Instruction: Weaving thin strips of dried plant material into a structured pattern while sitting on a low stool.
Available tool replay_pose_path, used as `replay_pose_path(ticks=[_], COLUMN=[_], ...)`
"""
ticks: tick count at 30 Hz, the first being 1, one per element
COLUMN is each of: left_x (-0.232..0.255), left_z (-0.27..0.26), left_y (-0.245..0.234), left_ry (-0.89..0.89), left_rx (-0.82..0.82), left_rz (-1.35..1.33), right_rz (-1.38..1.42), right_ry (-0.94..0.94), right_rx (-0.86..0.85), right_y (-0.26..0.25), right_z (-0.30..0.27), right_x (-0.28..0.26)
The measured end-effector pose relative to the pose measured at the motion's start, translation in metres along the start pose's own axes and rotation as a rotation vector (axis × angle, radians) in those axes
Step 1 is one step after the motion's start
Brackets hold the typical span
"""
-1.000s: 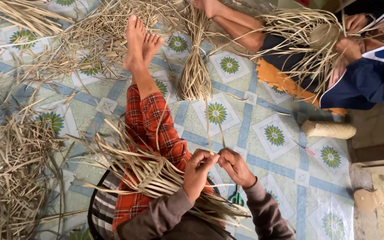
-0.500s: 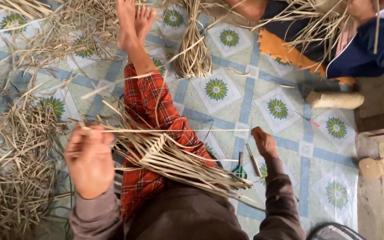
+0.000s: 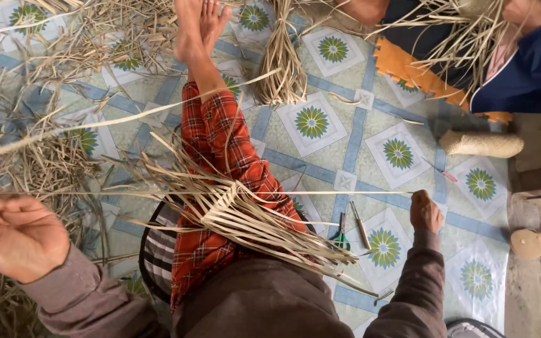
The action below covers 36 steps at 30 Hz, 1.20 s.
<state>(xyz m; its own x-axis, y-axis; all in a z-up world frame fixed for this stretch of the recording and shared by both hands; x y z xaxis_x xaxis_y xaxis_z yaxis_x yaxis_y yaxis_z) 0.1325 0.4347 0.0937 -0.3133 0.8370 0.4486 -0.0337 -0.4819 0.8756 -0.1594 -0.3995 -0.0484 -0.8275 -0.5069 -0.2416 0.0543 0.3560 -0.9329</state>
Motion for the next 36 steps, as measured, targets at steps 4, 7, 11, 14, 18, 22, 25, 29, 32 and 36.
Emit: replay_pose_path(ticks=[4, 7, 11, 14, 18, 22, 25, 29, 32, 36], left_x=[-0.009, -0.079, -0.168, -0.186, -0.183, -0.191, -0.2, -0.216, -0.209, -0.191], left_z=[-0.019, -0.065, -0.177, -0.206, -0.211, -0.209, -0.212, -0.216, -0.209, -0.19], left_y=[0.013, 0.151, 0.24, 0.251, 0.246, 0.224, 0.21, 0.196, 0.191, 0.175], left_ry=[0.019, -0.147, -0.295, -0.44, -0.539, -0.634, -0.734, -0.75, -0.689, -0.854], left_rx=[-0.265, -0.381, -0.945, -1.066, -1.016, -0.937, -0.895, -0.859, -0.865, -0.622], left_rz=[-0.099, -0.036, 0.887, 0.862, 0.794, 0.724, 0.699, 0.649, 0.673, 0.297], right_rz=[-0.089, 0.073, 0.416, 0.445, 0.452, 0.357, 0.274, 0.088, 0.177, 0.213], right_ry=[0.151, -0.403, -1.353, -1.627, -1.745, -1.835, -1.806, -1.654, -1.447, -1.196], right_rx=[0.072, 0.338, 0.468, 0.622, 0.501, 0.25, 0.286, 0.521, 0.438, 0.385], right_y=[-0.009, -0.04, -0.089, -0.098, -0.108, -0.087, -0.074, -0.071, -0.051, -0.025], right_z=[0.002, -0.041, -0.218, -0.293, -0.32, -0.319, -0.317, -0.311, -0.265, -0.187], right_x=[-0.008, -0.122, -0.275, -0.308, -0.334, -0.336, -0.333, -0.342, -0.334, -0.305])
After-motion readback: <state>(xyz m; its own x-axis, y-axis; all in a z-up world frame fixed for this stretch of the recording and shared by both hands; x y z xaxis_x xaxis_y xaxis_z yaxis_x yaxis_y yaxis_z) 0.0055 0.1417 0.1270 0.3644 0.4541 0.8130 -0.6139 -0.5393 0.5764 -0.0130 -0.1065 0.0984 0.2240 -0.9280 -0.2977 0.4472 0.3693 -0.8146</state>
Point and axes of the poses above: each hand's wrist, its own z-axis towards the middle knuckle, its own y-axis out of the palm, x = y × z, the point moved 8 cm from there along z, towards the middle knuckle, and after that the axes turned 6 degrees about -x, right-handed, at the moved point
